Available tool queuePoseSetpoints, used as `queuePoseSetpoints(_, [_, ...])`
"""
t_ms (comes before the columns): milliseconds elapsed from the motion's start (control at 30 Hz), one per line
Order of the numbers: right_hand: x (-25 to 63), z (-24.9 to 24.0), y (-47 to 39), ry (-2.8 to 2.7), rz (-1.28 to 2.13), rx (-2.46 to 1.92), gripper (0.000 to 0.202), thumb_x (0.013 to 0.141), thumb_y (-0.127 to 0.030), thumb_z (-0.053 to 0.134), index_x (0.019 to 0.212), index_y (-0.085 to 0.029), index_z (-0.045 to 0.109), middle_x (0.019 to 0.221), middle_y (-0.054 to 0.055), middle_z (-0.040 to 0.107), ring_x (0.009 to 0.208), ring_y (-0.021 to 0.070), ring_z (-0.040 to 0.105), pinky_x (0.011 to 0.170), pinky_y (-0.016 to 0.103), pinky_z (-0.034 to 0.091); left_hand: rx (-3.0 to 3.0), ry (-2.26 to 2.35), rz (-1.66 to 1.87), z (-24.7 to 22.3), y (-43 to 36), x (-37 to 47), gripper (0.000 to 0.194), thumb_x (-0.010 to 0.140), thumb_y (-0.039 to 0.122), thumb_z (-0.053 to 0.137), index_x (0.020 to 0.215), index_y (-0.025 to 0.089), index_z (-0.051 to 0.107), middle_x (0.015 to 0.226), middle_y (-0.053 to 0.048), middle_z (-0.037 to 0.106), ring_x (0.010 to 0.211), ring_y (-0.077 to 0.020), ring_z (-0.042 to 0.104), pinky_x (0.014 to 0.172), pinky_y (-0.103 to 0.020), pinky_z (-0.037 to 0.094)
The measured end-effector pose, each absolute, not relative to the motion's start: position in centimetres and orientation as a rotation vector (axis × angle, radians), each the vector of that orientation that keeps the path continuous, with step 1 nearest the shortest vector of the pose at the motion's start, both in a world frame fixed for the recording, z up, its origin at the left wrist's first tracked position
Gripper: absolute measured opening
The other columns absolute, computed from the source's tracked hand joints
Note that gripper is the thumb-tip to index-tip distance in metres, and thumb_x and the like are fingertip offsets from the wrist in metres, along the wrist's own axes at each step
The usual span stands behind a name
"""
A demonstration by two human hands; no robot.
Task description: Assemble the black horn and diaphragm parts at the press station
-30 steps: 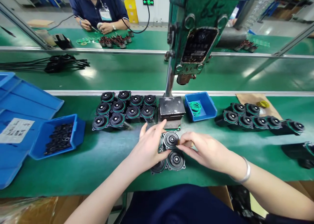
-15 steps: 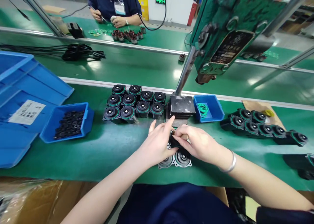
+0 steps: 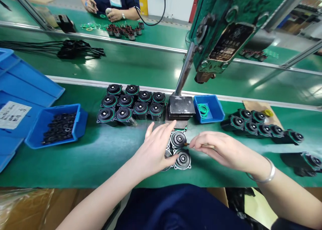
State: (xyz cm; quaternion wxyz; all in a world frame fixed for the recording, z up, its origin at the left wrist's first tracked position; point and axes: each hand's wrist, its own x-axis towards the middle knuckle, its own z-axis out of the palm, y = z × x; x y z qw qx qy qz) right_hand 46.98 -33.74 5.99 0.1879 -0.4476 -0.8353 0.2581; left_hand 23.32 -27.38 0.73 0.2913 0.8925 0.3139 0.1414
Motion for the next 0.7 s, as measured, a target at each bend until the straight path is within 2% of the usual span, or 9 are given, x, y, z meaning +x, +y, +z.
queuePoseSetpoints(67, [47.1,5.7,-33.6,-2.252,0.844,-1.228,0.012,0.100,-0.024,0.048,0.097,-0.019,0.058,0.099,0.005,0.070,0.091,0.0135,0.067,0.081,0.028,0.055,2.407,0.834,0.413,1.0,-28.5,22.9,0.098,0.075,0.034,0.075,0.151,0.021,0.014,0.139,-0.013,0.053,0.134,-0.0296,0.044,0.120,-0.058,0.008])
queuePoseSetpoints(200, [46.7,4.8,-32.6,-2.219,1.110,-1.123,0.014,0.099,-0.027,0.051,0.099,-0.018,0.061,0.098,0.005,0.069,0.088,0.0120,0.066,0.081,0.026,0.054,2.462,0.876,0.432,0.6,-30.9,22.5,0.105,0.073,0.037,0.079,0.153,0.020,0.011,0.131,-0.012,0.061,0.133,-0.0324,0.043,0.118,-0.062,0.001])
queuePoseSetpoints(367, [45.9,4.8,-30.6,-2.248,1.324,-1.040,0.013,0.099,-0.027,0.050,0.099,-0.016,0.058,0.094,0.003,0.066,0.082,0.0105,0.064,0.076,0.023,0.051,2.506,0.927,0.444,-0.7,-32.1,22.9,0.095,0.079,0.032,0.076,0.152,0.020,0.016,0.133,-0.012,0.061,0.132,-0.0324,0.044,0.118,-0.061,0.002])
queuePoseSetpoints(500, [45.6,5.4,-29.6,-2.351,1.267,-1.037,0.009,0.099,-0.024,0.050,0.096,-0.016,0.055,0.094,0.003,0.064,0.080,0.0108,0.061,0.074,0.023,0.048,2.509,0.971,0.448,-0.9,-32.1,23.2,0.090,0.079,0.031,0.076,0.150,0.020,0.022,0.128,-0.011,0.065,0.127,-0.0321,0.049,0.117,-0.061,0.005])
queuePoseSetpoints(700, [46.4,5.8,-31.2,-2.391,1.050,-1.207,0.001,0.098,-0.018,0.049,0.098,-0.018,0.050,0.085,0.000,0.062,0.069,0.0106,0.056,0.063,0.022,0.042,2.503,0.997,0.479,-0.8,-32.2,23.2,0.107,0.076,0.026,0.078,0.154,0.019,0.004,0.116,-0.008,0.071,0.123,-0.0321,0.052,0.117,-0.063,0.007])
